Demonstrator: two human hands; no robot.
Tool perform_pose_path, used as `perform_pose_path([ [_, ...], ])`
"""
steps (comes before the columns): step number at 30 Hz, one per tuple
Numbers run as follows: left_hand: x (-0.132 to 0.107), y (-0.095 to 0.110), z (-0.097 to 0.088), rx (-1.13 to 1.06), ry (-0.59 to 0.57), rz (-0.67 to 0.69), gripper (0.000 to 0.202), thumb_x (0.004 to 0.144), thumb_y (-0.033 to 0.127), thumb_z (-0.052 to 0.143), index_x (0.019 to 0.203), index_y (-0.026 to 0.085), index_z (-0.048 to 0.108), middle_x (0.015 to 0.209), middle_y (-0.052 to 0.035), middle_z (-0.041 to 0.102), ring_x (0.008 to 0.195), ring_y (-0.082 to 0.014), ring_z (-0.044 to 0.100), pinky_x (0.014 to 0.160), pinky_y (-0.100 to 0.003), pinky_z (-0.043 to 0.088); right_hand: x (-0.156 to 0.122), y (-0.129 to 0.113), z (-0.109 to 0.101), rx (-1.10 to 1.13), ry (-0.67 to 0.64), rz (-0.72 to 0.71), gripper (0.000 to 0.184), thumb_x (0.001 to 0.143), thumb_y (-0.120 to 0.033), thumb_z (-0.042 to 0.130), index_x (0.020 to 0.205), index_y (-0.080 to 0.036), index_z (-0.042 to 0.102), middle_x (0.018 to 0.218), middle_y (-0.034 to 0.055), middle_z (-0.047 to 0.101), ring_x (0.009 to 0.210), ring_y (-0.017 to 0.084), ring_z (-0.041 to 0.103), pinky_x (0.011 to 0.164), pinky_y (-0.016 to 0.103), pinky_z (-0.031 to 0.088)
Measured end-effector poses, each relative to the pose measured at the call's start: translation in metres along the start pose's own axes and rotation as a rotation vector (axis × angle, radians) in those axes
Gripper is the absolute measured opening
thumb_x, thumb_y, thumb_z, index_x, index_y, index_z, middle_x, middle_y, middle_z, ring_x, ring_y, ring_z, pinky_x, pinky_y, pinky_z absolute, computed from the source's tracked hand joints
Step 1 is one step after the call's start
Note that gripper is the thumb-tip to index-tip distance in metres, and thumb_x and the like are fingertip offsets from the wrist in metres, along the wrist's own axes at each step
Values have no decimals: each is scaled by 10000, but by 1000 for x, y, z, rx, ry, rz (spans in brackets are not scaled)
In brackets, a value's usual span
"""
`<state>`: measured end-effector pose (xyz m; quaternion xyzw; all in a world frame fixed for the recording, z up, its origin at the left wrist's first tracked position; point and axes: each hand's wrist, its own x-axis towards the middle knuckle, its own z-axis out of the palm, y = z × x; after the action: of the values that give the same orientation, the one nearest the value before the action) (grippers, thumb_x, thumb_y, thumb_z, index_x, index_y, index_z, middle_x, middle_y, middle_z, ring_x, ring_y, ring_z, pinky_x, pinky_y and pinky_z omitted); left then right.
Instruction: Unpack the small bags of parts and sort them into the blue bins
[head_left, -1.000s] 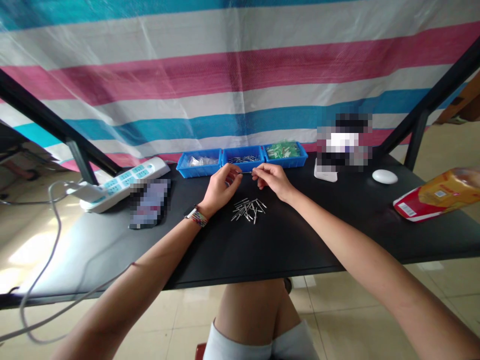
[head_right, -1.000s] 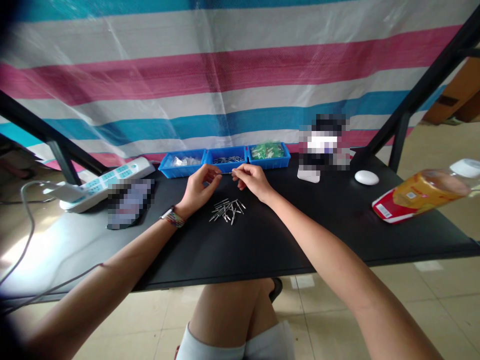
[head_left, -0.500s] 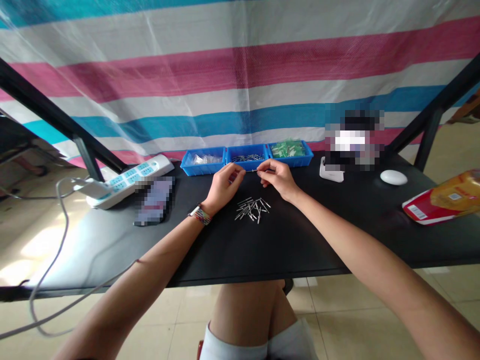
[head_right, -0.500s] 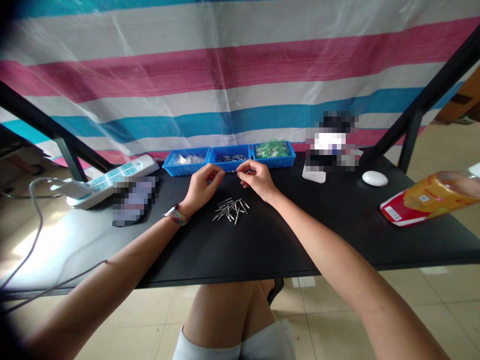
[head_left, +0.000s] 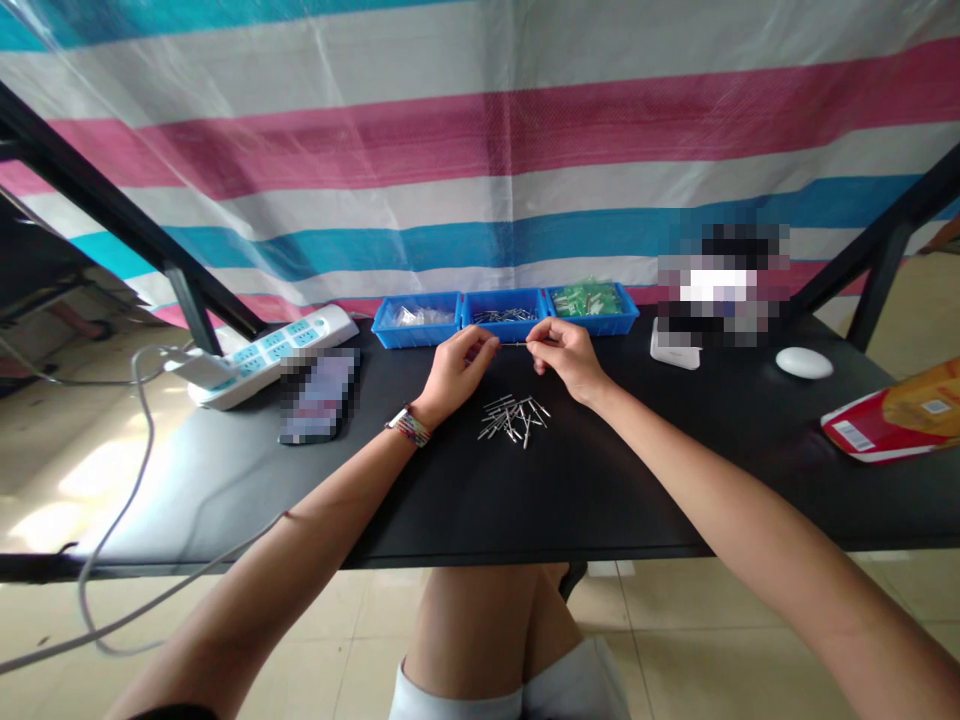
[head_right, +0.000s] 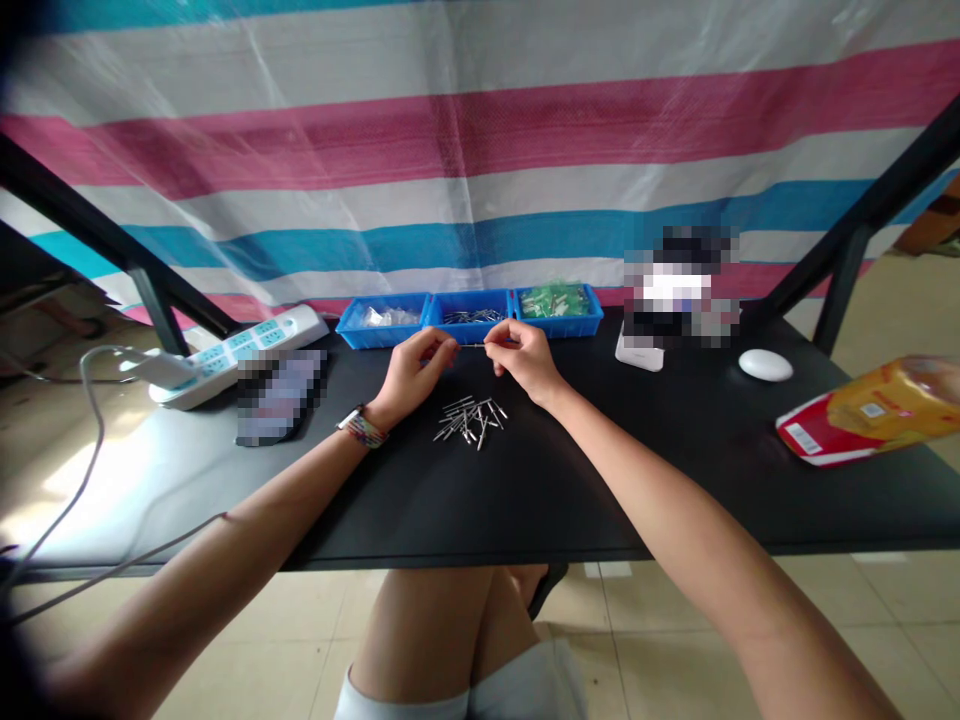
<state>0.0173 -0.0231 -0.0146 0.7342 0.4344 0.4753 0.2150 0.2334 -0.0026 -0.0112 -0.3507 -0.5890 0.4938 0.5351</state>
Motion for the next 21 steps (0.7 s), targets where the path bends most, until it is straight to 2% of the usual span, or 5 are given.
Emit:
perform_pose_path([
  [6,1,-1,-2,-91,-35,-44,511,1120,628,473,951,200,694,836,-51,706,717,-174,668,637,-299,541,14,-3,-4,-147,319,-199,158,822,-345,760,840,-233,650,711,-14,646,573,153,629,557,292,516],
  [9,1,-1,-3,-45,-74,-9,520,1138,606,433,936,202,692,874,-64,707,754,-185,672,655,-308,547,17,-1,-5,-281,326,-180,173,880,-388,738,896,-217,719,728,17,687,588,188,663,557,308,502],
  [14,0,0,-4,4,-96,31,493,1149,565,428,940,205,694,917,-69,710,804,-198,674,712,-322,561,4,-5,-1,-500,170,-266,130,918,-318,699,887,-211,767,859,54,750,593,171,596,628,327,479],
  [19,0,1,-4,6,-92,51,483,1154,545,422,922,209,681,922,-71,706,834,-209,674,746,-336,564,-12,-8,3,-560,-301,-262,91,826,-146,702,796,-211,759,849,32,713,613,149,548,629,310,442],
  [21,0,1,-4,17,-95,62,483,1156,540,418,923,209,681,922,-72,702,857,-214,676,761,-337,561,-15,-8,4,-622,-404,-284,125,800,-99,702,775,-205,763,828,25,689,641,146,554,654,303,442],
])
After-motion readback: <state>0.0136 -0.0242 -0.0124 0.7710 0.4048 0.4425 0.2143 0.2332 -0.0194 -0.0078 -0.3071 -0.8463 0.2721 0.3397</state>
